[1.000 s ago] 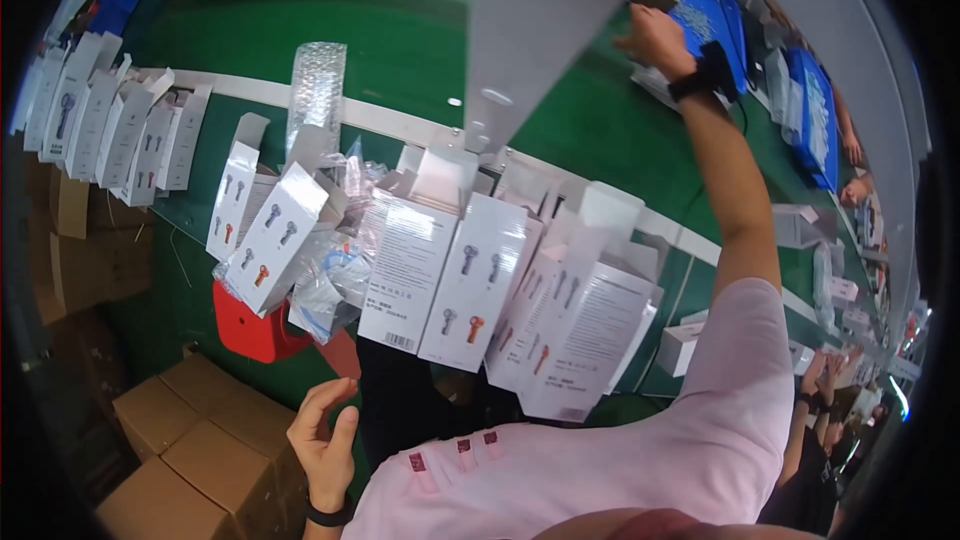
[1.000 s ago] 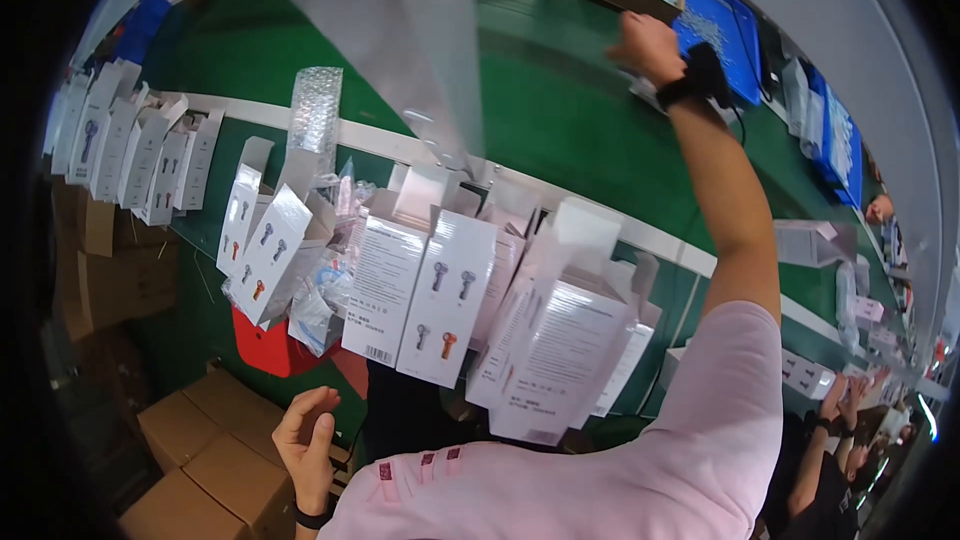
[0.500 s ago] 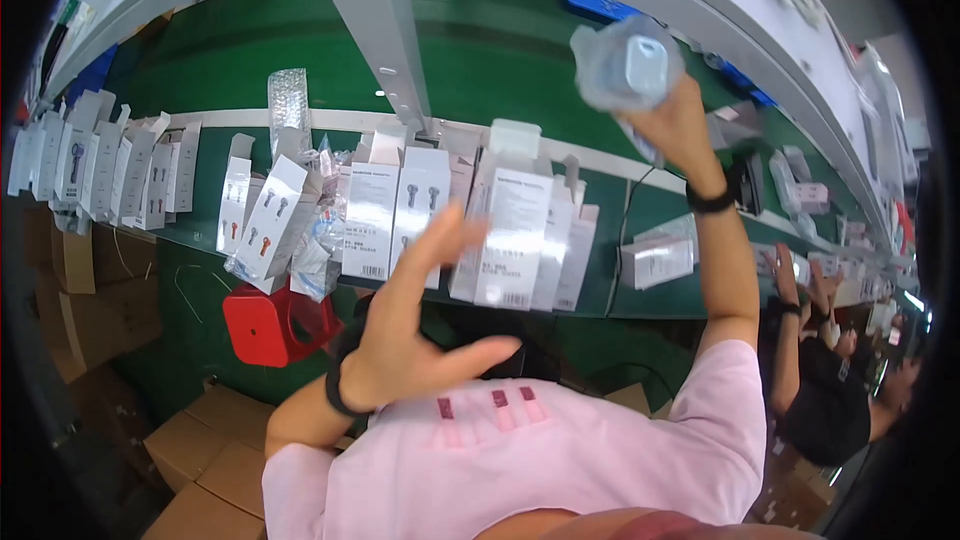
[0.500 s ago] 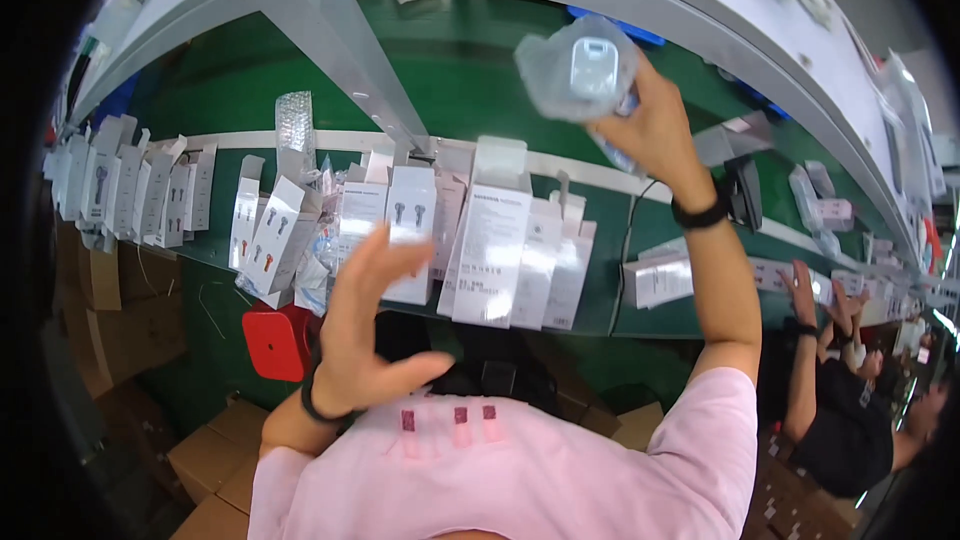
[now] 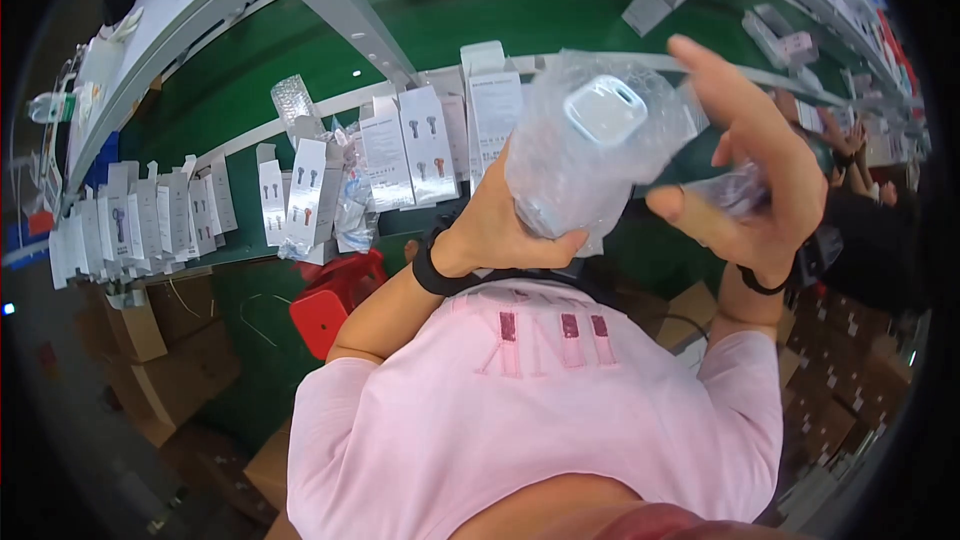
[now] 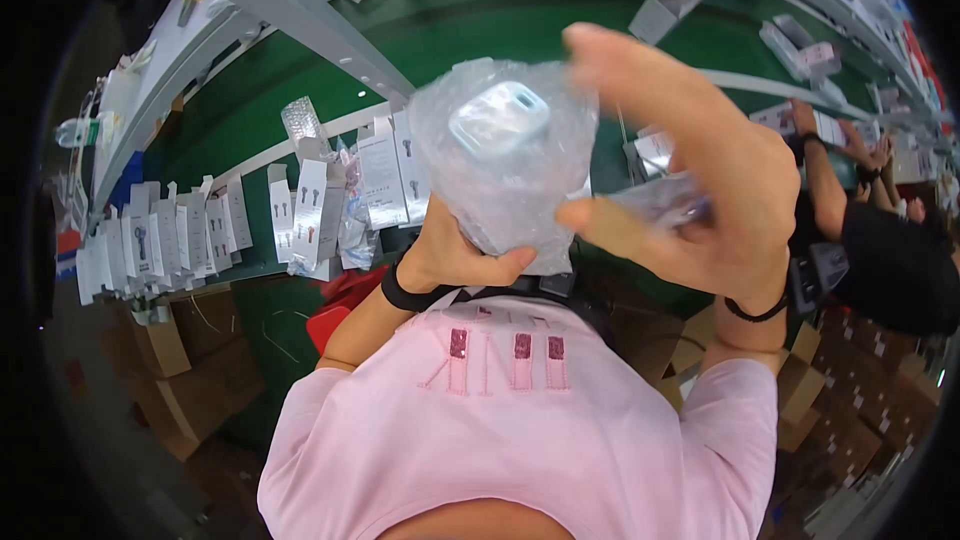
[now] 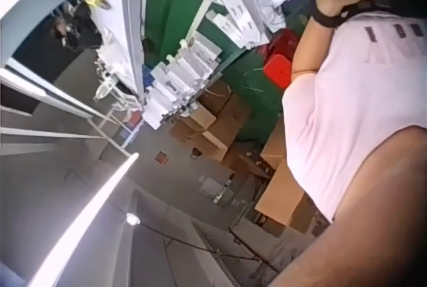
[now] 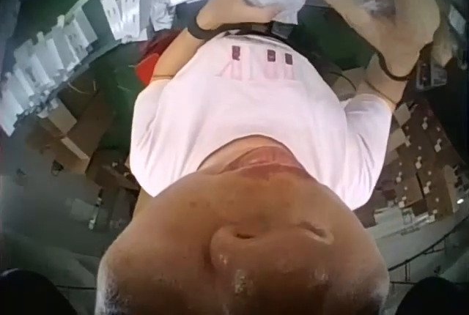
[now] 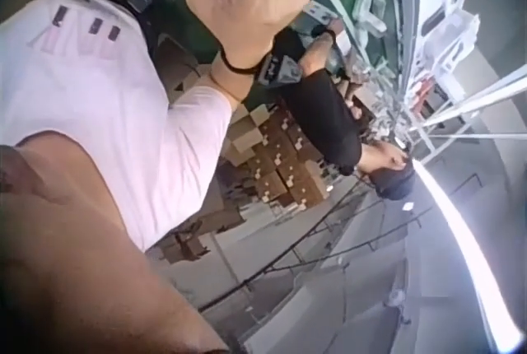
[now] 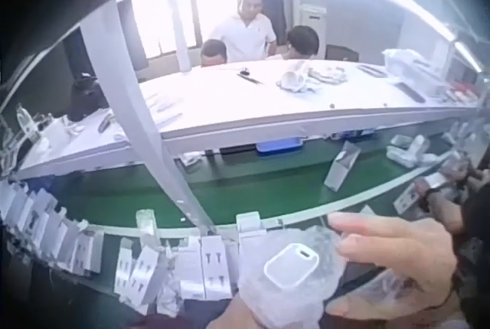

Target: Packaging small electronic devices into white cardboard boxes at a factory assembly line.

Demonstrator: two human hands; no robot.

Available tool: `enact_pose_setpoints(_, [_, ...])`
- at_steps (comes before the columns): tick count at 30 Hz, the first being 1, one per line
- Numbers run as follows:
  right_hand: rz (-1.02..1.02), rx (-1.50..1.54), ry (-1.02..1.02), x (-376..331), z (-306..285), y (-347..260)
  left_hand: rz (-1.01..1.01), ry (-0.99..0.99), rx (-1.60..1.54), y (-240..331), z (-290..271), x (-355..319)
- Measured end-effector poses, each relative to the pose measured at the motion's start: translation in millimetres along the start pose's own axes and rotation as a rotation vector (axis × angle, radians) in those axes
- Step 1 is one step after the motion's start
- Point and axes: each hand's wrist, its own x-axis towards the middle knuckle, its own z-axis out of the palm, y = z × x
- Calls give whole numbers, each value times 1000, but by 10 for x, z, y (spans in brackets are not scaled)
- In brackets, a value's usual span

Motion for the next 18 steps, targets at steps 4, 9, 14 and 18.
enact_pose_setpoints(4, [-238,-104,-41,-93,107,-92,-347,-146,-468,13,-23,-90])
enact_pose_setpoints(9, [-178,-67,23,-162,360,-324,-773,-181,-1252,16,-18,-302])
enact_pose_setpoints(14, [-140,-76,16,-157,485,-364,-760,-85,-1090,119,-49,-204])
enact_pose_setpoints(18, [96,-53,49,-288,535,-347,-333,58,145,308,10,-50])
